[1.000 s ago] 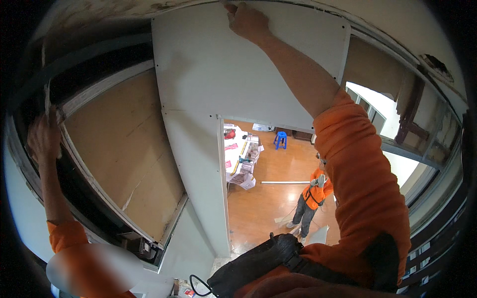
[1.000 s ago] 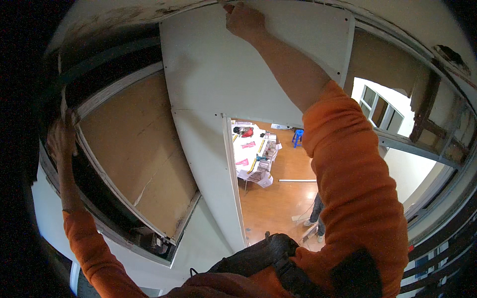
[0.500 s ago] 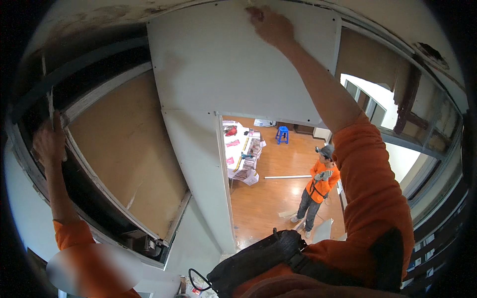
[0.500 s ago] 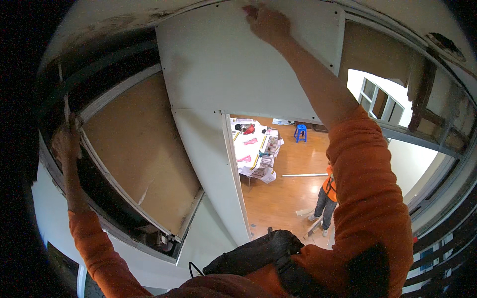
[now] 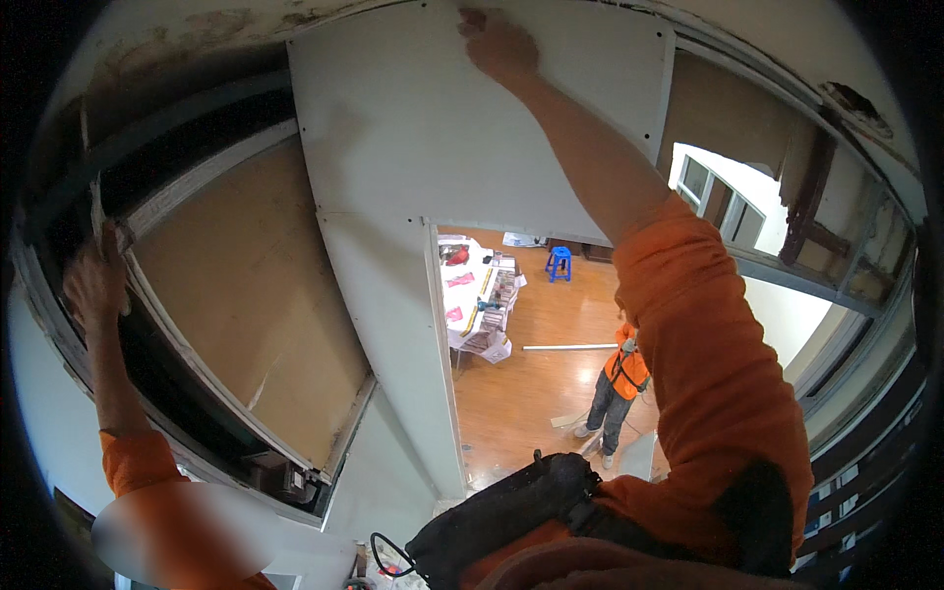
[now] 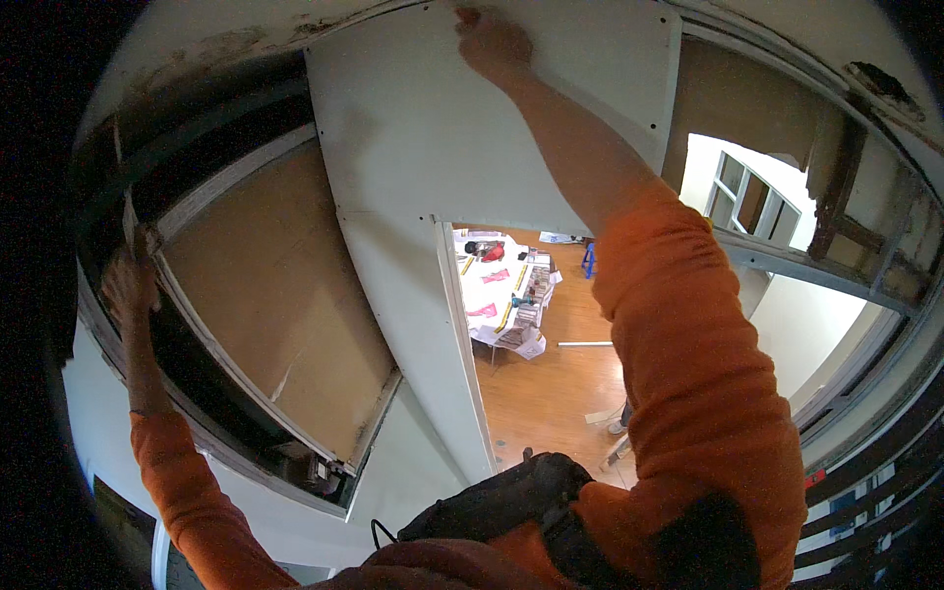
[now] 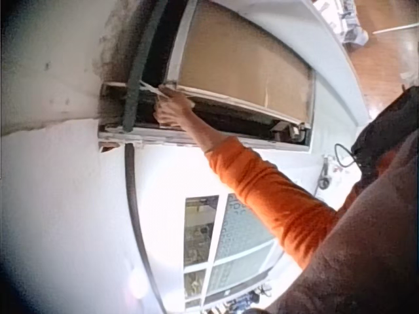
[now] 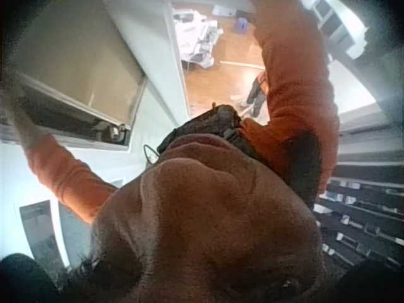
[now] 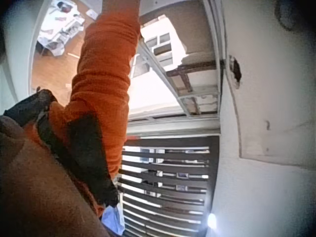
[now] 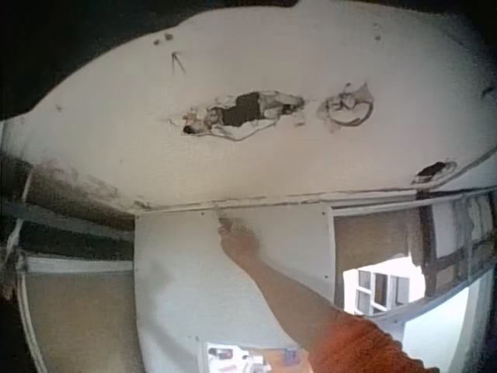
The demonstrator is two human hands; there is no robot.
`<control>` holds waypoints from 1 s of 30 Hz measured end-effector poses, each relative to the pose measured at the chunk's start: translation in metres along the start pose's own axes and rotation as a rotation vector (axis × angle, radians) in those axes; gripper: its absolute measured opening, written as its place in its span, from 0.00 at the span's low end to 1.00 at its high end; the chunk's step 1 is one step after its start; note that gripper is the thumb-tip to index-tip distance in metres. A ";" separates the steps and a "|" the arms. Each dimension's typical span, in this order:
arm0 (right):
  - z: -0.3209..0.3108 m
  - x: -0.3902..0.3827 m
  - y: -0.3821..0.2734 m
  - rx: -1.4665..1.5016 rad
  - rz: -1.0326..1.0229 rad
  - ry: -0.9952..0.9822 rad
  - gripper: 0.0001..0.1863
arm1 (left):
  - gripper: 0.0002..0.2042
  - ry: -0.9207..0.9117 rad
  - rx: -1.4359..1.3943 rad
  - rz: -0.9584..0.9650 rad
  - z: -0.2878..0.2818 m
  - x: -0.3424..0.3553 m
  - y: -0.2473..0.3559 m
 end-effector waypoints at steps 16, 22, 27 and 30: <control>0.026 0.011 -0.028 -0.024 -0.093 -0.170 0.26 | 0.22 0.088 -0.078 0.012 -0.024 -0.002 0.022; 0.011 0.015 -0.001 -0.088 0.043 -0.171 0.25 | 0.23 0.009 -0.042 -0.019 -0.026 -0.002 0.022; -0.035 0.002 0.035 -0.092 0.014 -0.076 0.26 | 0.24 -0.076 0.028 -0.057 -0.012 0.000 0.010; -0.060 -0.003 0.076 -0.005 0.117 -0.080 0.28 | 0.25 0.039 0.038 0.069 -0.001 0.002 -0.001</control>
Point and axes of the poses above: each hand's wrist, its own x-axis towards the middle knuckle, its own z-axis out of the palm, y = z × x, the point moved 4 cm from there along x, towards the middle knuckle, and after that the axes turned 3 degrees about y, right-handed, at the moved point
